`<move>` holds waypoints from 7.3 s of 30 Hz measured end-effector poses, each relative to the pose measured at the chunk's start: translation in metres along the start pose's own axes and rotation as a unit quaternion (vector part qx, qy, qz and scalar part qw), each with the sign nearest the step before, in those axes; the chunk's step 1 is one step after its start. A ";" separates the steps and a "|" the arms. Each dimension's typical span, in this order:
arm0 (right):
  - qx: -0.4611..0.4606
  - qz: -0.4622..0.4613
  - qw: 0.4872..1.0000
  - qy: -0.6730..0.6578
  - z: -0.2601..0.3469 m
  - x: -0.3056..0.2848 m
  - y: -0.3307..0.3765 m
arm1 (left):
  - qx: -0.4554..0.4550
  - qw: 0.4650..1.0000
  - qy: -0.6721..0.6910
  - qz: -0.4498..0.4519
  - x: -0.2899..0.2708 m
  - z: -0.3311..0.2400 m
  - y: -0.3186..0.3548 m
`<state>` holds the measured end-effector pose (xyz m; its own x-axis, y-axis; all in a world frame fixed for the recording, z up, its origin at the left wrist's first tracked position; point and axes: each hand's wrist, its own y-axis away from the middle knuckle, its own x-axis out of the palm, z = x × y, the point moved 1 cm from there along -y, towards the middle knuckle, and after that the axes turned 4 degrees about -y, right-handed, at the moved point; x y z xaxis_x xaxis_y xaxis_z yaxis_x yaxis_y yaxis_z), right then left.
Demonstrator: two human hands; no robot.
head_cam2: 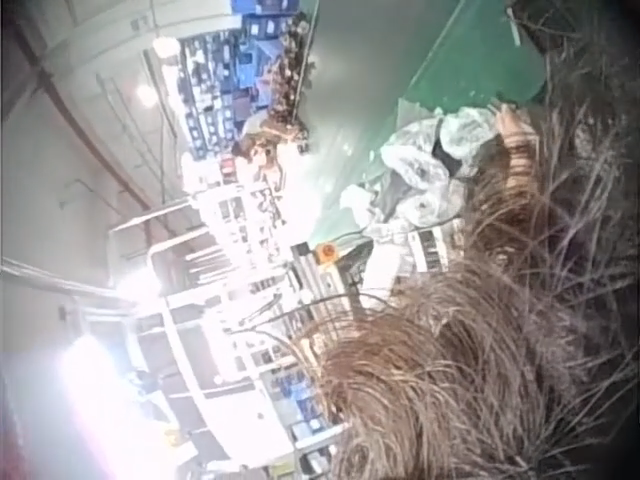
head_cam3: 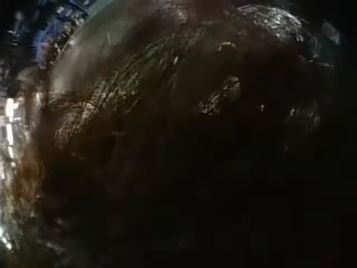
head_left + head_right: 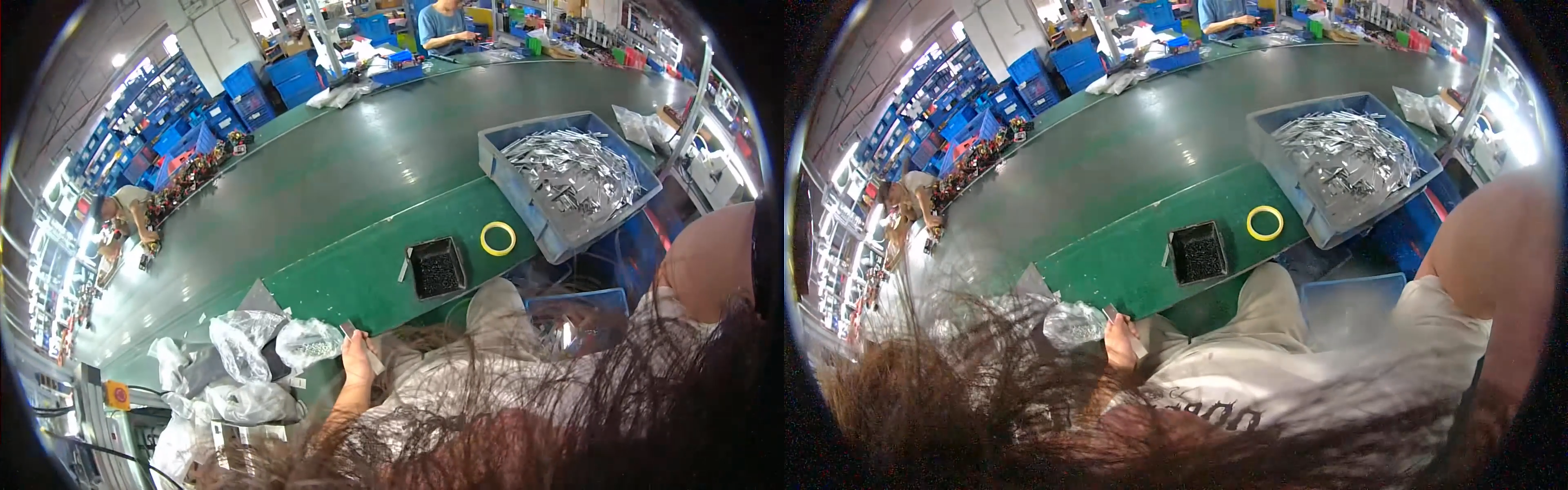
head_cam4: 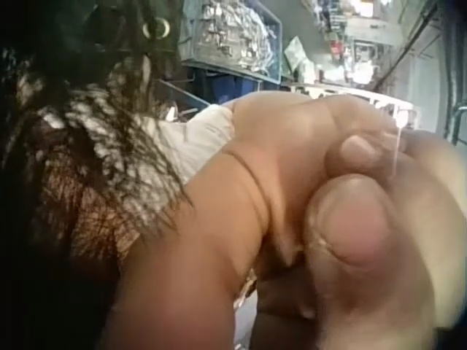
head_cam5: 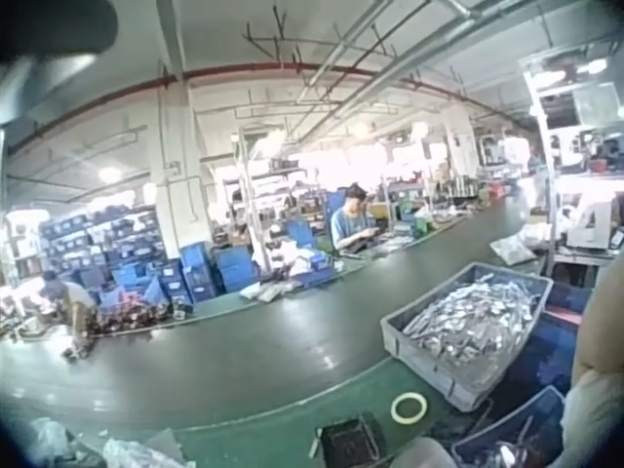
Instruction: Apply yellow adhesive tape to small electronic components and sort them into bins.
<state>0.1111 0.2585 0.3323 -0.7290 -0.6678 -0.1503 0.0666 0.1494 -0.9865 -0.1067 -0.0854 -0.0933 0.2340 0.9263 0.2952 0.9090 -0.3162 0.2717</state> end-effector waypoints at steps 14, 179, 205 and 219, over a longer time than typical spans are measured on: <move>0.086 -0.013 0.996 0.012 0.012 0.009 0.060 | 0.018 1.000 -0.009 -0.007 -0.009 -0.010 0.004; 0.540 0.362 0.758 -0.047 0.086 0.182 0.318 | -0.094 0.891 -0.165 0.413 0.066 -0.010 0.037; 0.611 0.290 0.728 -0.106 0.084 0.178 0.312 | -0.136 0.893 -0.222 0.368 0.077 -0.016 0.054; 0.606 0.309 0.727 -0.092 0.083 0.178 0.314 | -0.019 0.892 -0.259 0.370 0.075 -0.012 0.053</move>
<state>0.0588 0.1256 -0.0099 -0.2086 -0.8498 -0.4842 0.9756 -0.2157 -0.0417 -0.0455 -0.0350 -0.0462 0.9023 0.4277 -0.0541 0.4289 -0.8779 0.2129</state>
